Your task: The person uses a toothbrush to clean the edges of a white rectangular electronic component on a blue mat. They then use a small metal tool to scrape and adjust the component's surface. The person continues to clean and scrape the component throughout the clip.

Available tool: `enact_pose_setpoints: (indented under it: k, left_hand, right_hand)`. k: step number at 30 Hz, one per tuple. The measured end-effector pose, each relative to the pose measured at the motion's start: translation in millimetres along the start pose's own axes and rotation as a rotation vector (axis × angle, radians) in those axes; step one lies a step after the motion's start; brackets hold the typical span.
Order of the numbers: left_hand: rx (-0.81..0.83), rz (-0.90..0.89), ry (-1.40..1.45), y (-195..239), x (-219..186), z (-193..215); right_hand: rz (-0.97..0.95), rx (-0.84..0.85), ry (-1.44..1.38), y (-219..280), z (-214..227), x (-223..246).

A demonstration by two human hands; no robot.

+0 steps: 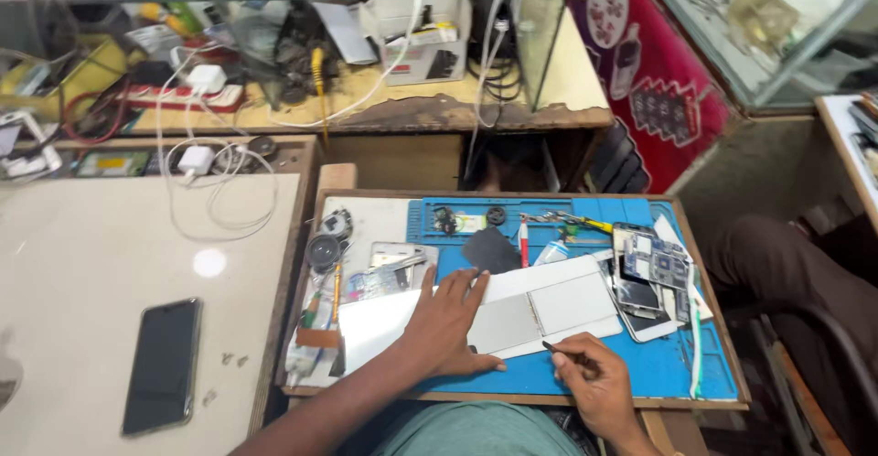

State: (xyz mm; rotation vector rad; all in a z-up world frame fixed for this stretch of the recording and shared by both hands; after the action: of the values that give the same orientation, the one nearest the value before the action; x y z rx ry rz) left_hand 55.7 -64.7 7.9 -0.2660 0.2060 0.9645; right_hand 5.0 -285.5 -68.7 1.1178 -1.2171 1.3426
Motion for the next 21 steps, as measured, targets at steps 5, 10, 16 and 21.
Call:
enact_pose_setpoints:
  k: [5,10,16,21]
  left_hand:
    - [0.019,-0.011,0.018,2,5,-7]
    - [0.134,-0.043,-0.031,7,-4,-8]
    - [0.11,-0.047,-0.026,10,-11,-8]
    - [0.098,-0.037,-0.014,10,-3,-12]
  right_hand:
    - [0.017,-0.014,-0.01,1,4,-9]
    - [0.085,-0.088,-0.075,-1,5,8]
    - [0.409,-0.226,0.51,4,9,75]
    - [0.36,-0.197,0.665,-13,3,100]
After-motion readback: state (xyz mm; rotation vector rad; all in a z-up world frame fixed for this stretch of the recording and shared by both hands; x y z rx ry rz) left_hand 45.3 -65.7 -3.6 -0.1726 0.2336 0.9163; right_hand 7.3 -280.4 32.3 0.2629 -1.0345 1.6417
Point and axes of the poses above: each hand's wrist, its own y-axis away from the middle knuckle, its own z-axis out of the back of the hand, x = y × z, the point moved 9 cm from there along -y, towards the middle knuckle, and after that the axes turned 1 degree about -y, right-handed, at the moved point
